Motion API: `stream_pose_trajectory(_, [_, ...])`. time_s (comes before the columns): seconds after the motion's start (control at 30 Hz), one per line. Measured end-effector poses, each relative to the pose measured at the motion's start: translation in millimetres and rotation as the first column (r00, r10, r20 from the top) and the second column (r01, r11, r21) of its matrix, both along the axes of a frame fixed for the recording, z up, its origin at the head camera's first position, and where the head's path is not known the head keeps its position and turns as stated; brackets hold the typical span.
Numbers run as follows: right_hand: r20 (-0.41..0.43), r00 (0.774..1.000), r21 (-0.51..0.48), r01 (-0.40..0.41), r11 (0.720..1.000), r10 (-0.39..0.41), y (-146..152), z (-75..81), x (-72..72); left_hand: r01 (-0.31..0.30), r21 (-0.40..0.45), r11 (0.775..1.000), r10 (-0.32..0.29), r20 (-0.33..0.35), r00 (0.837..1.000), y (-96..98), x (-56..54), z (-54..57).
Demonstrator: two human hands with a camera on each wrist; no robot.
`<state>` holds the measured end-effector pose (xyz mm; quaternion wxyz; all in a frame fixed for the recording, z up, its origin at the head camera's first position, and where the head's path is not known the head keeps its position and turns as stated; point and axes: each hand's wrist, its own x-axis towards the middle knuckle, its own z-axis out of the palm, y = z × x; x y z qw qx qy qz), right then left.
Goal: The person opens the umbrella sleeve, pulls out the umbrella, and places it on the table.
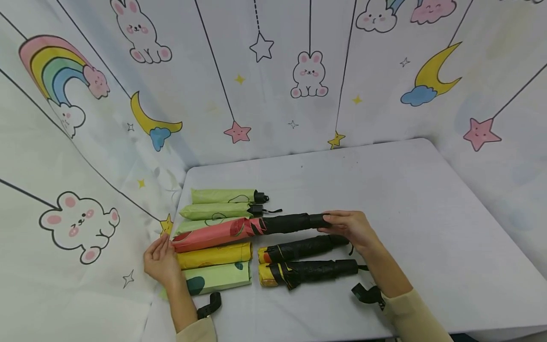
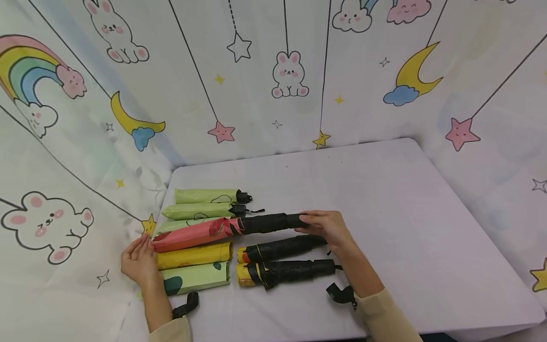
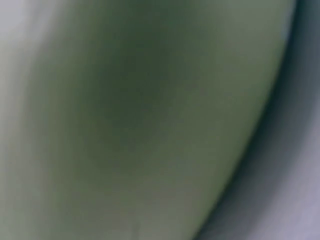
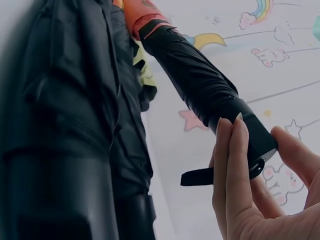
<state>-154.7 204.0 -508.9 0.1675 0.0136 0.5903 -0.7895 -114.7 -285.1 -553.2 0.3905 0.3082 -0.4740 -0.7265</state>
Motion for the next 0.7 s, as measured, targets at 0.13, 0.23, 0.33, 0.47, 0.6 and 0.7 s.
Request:
stream_pose_trajectory(0.13, [-0.017, 1.0, -0.02, -0.006, 1.0, 0.006, 7, -2.4, 0.0, 0.005, 0.005, 1.0, -0.005, -0.011, 1.0, -0.5, -0.1, -0.3])
stream_pose_trajectory(0.23, [-0.027, 1.0, -0.038, -0.012, 0.999, 0.011, 11, -4.0, -0.3, 0.002, 0.012, 1.0, -0.001, -0.018, 1.0, -0.8, 0.0, 0.0])
stream_pose_trajectory(0.33, [-0.031, 0.999, -0.042, -0.024, 0.999, 0.023, 14, -5.8, -1.0, -0.004, 0.014, 1.0, 0.004, -0.015, 1.0, -1.6, 0.1, 0.3])
stream_pose_trajectory(0.47, [-0.03, 0.999, -0.017, -0.045, 0.999, 0.044, 21, -9.6, -2.4, -0.01, 0.024, 1.0, 0.01, -0.017, 1.0, -2.6, 0.1, 1.0])
stream_pose_trajectory(0.6, [-0.026, 0.998, 0.024, -0.06, 0.998, 0.061, 30, -14.2, -3.8, -0.009, 0.019, 1.0, 0.009, -0.017, 1.0, -3.9, 0.4, 0.8])
stream_pose_trajectory(0.7, [-0.019, 0.998, 0.04, -0.066, 0.997, 0.067, 36, -17.1, -4.8, -0.003, 0.011, 1.0, 0.003, -0.012, 1.0, -4.6, 0.9, 0.6])
